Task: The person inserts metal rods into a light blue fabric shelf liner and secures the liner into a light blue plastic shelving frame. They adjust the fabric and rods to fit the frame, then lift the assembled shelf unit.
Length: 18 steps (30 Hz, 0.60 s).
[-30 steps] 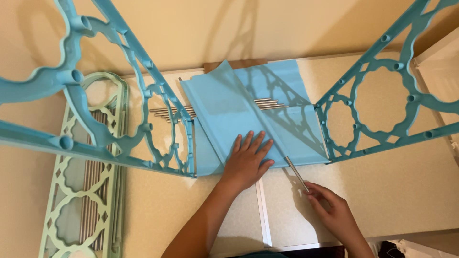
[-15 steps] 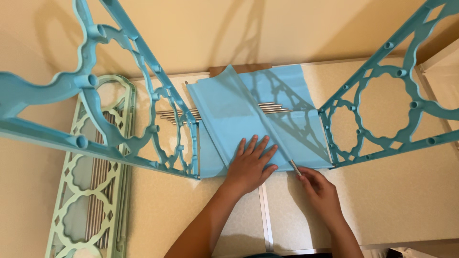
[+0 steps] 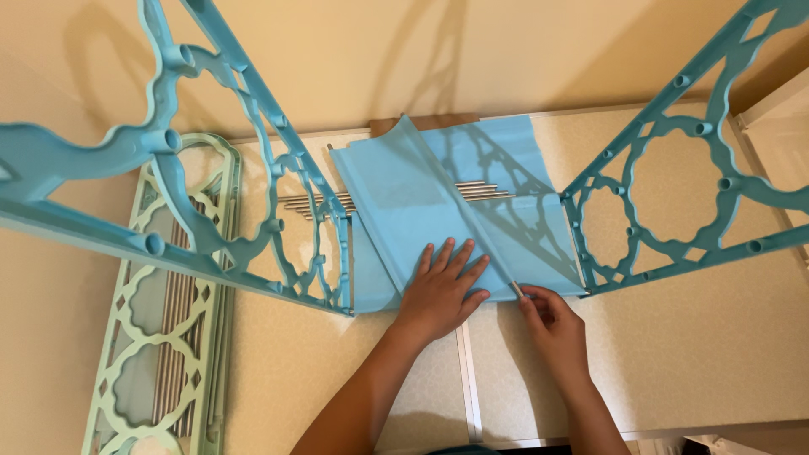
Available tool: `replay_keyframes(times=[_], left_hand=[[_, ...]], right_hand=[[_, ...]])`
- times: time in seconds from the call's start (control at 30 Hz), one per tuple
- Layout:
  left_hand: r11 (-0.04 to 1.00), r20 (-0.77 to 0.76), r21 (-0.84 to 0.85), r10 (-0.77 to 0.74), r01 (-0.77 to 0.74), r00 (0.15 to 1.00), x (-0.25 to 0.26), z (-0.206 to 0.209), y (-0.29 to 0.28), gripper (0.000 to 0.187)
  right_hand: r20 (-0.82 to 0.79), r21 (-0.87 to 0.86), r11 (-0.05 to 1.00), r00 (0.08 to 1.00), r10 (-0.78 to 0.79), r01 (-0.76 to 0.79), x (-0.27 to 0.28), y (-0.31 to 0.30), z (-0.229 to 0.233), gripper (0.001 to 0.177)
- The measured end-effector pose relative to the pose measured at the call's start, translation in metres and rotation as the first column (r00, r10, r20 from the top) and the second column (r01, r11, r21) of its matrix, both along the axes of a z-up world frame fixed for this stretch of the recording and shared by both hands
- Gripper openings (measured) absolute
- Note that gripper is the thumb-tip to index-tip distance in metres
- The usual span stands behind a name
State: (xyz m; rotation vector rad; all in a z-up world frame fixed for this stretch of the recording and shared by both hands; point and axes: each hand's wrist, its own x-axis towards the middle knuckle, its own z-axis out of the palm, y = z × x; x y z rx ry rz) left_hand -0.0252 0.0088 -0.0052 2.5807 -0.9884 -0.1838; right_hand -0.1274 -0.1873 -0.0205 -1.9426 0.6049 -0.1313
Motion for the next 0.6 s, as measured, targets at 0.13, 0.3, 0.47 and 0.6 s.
replay_keyframes(times=[0.13,0.3,0.47,0.6], left_hand=[[1.0,-0.009,0.006,-0.004,0.004,1.0,0.001,0.0,-0.001,0.062],[1.0,-0.004,-0.01,-0.003,0.003,1.0,0.001,-0.001,0.0,0.061],[0.967,0.063,-0.253,0.021,-0.004,0.998,-0.002,0.006,0.005,0.049],[0.865,0.122,-0.501,0.091,-0.018,0.988,-0.008,0.018,0.011,0.027]], right_hand=[[0.03,-0.048,0.999,0.999,-0.018,0.02,0.003,0.004,0.003,0.026],[0.01,-0.128,0.992,1.0,-0.02,0.022,0.004,0.01,0.011,0.025],[-0.055,-0.184,0.983,0.999,-0.002,-0.008,0.005,0.013,0.021,0.029],[-0.025,-0.177,0.984,1.0,0.017,-0.021,0.006,0.016,0.022,0.034]])
